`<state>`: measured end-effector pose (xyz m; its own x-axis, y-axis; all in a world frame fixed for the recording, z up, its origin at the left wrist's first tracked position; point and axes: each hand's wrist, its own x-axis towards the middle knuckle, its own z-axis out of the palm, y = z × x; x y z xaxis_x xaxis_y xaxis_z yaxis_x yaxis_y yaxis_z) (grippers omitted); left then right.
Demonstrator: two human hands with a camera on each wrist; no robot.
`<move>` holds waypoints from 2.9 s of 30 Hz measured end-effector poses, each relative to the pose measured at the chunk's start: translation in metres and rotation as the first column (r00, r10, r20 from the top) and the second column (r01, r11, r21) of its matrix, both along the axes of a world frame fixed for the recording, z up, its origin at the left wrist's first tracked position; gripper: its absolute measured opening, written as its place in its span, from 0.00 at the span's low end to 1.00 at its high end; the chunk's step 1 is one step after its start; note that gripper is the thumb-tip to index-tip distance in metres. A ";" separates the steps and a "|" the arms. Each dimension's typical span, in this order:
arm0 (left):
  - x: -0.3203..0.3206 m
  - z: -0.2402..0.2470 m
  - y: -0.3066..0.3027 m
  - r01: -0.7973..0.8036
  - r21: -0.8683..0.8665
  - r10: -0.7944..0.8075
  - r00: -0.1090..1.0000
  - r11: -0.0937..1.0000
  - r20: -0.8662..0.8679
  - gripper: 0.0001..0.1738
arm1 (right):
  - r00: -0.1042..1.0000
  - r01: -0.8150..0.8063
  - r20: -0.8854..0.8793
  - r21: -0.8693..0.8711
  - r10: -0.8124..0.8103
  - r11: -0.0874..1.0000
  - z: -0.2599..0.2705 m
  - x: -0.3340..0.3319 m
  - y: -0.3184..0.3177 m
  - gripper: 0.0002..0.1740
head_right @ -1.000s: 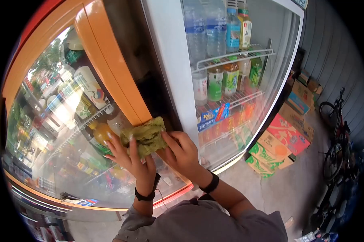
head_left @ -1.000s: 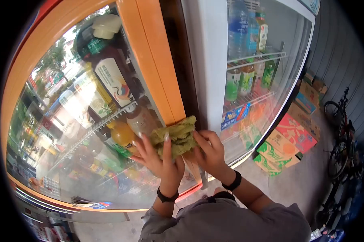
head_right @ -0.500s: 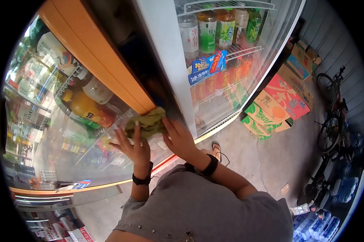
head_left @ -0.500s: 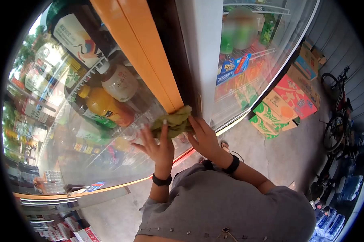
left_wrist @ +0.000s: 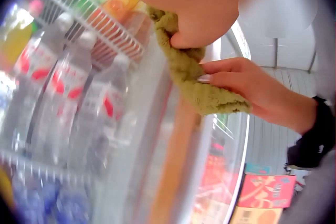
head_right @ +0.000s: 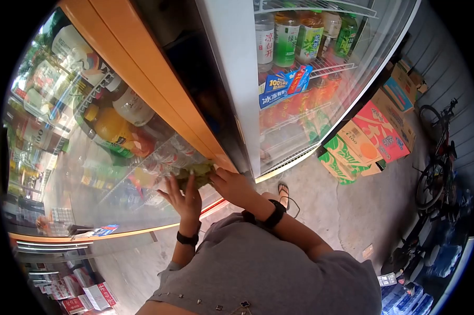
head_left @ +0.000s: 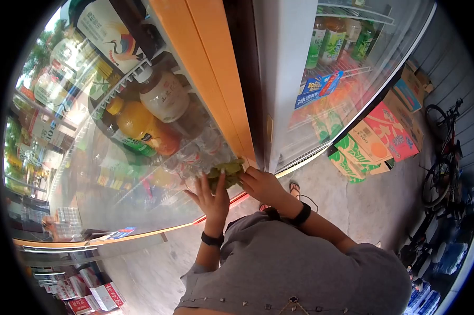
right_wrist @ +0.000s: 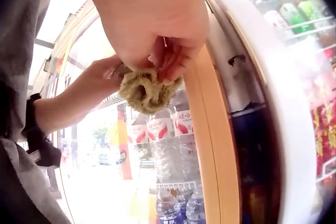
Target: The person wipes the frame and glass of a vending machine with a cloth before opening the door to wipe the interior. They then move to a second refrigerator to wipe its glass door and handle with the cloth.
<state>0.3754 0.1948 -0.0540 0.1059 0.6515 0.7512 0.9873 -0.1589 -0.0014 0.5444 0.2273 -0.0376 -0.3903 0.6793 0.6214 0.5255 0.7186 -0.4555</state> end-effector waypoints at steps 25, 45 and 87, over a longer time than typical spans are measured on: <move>0.033 0.019 -0.001 0.357 -0.107 -0.351 0.934 0.928 0.068 0.12 | 0.952 0.152 -0.166 -0.471 -0.257 0.869 -0.004 0.024 0.010 0.08; 0.038 0.115 -0.036 0.422 0.075 -0.428 0.897 0.903 0.106 0.12 | 0.968 -0.184 -0.212 -0.231 0.136 0.955 0.094 0.053 -0.022 0.40; 0.026 0.107 -0.023 0.675 -0.128 0.066 0.117 0.726 0.991 0.21 | 0.449 -0.892 -0.827 -0.395 -0.339 -0.219 0.009 0.064 -0.024 0.37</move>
<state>0.4010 0.1713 0.0535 -0.0948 0.9942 0.0517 0.0089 -0.0511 0.9987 0.6087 0.2029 -0.0288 -0.8106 0.5523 -0.1947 -0.3836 -0.7520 -0.5360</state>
